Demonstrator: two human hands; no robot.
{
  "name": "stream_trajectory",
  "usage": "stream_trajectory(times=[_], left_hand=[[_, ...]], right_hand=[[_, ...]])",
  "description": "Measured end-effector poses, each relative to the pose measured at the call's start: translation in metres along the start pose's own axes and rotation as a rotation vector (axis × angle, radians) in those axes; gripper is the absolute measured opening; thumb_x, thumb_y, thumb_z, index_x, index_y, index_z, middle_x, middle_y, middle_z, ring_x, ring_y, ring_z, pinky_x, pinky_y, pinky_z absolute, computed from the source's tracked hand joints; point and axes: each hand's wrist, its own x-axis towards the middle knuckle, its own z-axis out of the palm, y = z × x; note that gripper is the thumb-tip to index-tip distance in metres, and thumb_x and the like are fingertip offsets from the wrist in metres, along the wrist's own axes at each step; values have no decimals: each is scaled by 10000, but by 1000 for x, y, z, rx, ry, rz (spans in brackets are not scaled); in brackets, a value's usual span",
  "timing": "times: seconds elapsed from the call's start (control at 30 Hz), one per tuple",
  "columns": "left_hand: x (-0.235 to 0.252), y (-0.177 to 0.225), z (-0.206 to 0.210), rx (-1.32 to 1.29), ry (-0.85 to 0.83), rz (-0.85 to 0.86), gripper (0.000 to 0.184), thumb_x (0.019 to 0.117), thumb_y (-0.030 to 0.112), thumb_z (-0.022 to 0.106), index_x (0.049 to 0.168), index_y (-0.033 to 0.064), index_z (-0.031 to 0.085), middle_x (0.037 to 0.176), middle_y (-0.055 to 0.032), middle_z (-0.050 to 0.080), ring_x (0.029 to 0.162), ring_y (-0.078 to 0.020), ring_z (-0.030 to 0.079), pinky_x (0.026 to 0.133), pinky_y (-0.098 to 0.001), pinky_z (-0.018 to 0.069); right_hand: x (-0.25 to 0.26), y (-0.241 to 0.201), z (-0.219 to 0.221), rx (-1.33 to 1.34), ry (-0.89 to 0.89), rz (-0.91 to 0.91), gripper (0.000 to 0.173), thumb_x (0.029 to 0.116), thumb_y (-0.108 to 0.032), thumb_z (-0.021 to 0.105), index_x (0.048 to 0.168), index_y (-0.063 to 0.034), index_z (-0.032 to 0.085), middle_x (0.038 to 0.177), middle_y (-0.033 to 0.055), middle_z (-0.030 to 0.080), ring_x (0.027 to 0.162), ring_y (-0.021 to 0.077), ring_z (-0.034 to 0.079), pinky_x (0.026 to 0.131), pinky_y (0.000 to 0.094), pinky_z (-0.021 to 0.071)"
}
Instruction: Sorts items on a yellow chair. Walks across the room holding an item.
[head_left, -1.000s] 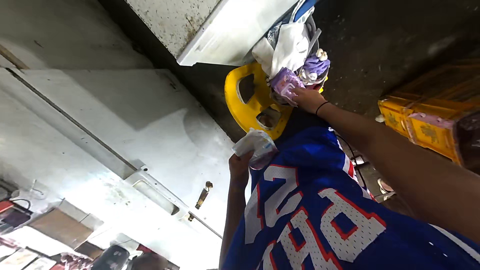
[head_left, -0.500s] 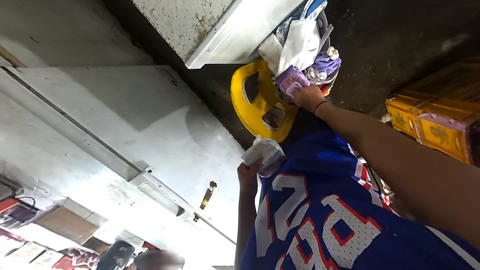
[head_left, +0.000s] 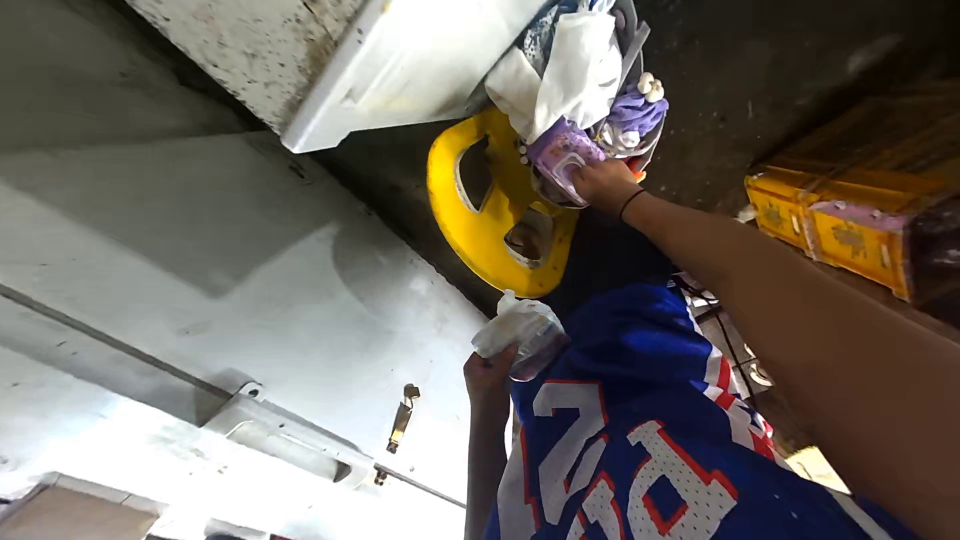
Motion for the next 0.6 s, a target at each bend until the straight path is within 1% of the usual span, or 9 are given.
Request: stream_trajectory(times=[0.1, 0.17, 0.23, 0.3, 0.4, 0.47, 0.53, 0.57, 0.6], left_hand=[[6, 6, -9, 29, -45, 24, 174, 837, -26, 733, 1004, -10, 686, 888, -67, 752, 836, -141, 736, 794, -330, 632], [8, 11, -19, 78, -44, 12, 179, 829, -53, 720, 998, -12, 678, 878, -61, 752, 821, -131, 735, 777, -316, 632], [15, 15, -31, 106, -67, 25, 193, 831, -49, 720, 1014, -7, 671, 890, -51, 753, 832, -125, 735, 791, -315, 631], [16, 16, -45, 120, -78, 40, 202, 840, -30, 719, 1031, -7, 657, 910, -55, 747, 863, -133, 732, 822, -330, 628], [23, 18, -61, 20, -86, 75, 232, 826, -42, 727, 1041, -16, 646, 926, -67, 745, 884, -153, 733, 828, -357, 630], [28, 23, -63, -85, -110, 51, 270, 822, -40, 723, 1070, -20, 616, 944, -79, 738, 893, -169, 732, 831, -381, 631], [33, 30, -59, -159, -156, 12, 311, 830, 2, 720, 1114, -14, 594, 970, -92, 727, 903, -187, 729, 838, -411, 630], [35, 33, -54, -192, -187, -1, 321, 840, 13, 708, 1137, 0, 588, 987, -94, 722, 914, -194, 725, 848, -422, 625], [36, 37, -50, -228, -218, -8, 323, 850, 16, 695, 1154, 21, 586, 1003, -96, 720, 929, -201, 723, 857, -431, 621]], right_hand=[[11, -1, 0, -89, -28, -27, 223, 997, 74, 458, 1158, 100, 610, 1115, 284, 659, 1082, 487, 645, 850, 632, 525], [14, 1, 10, -144, 44, -50, 233, 999, 81, 443, 1175, 110, 594, 1109, 292, 650, 1057, 488, 648, 844, 632, 522], [15, 3, 20, -178, 117, -38, 232, 999, 75, 442, 1181, 114, 582, 1092, 294, 648, 1043, 482, 649, 873, 635, 508], [12, 1, 25, -140, 163, -12, 233, 1003, 69, 452, 1194, 104, 582, 1128, 287, 648, 1085, 480, 637, 914, 654, 486], [-1, -13, 12, 83, 169, 100, 292, 993, 32, 499, 1269, 66, 588, 1260, 281, 622, 1232, 480, 575, 1007, 677, 430], [-15, -22, -4, 274, 190, 239, 316, 1031, -79, 472, 1290, 71, 573, 1346, 299, 567, 1321, 485, 506, 1067, 649, 423], [-34, -28, -16, 465, 279, 332, 353, 1055, -148, 457, 1285, 100, 558, 1417, 314, 497, 1391, 474, 431, 1157, 578, 373], [-46, -29, -16, 566, 355, 332, 362, 1052, -141, 453, 1287, 114, 556, 1429, 313, 495, 1390, 451, 445, 1174, 536, 369], [-61, -34, -16, 668, 410, 332, 365, 1059, -142, 432, 1294, 112, 548, 1400, 297, 530, 1347, 409, 503, 1154, 493, 409]])
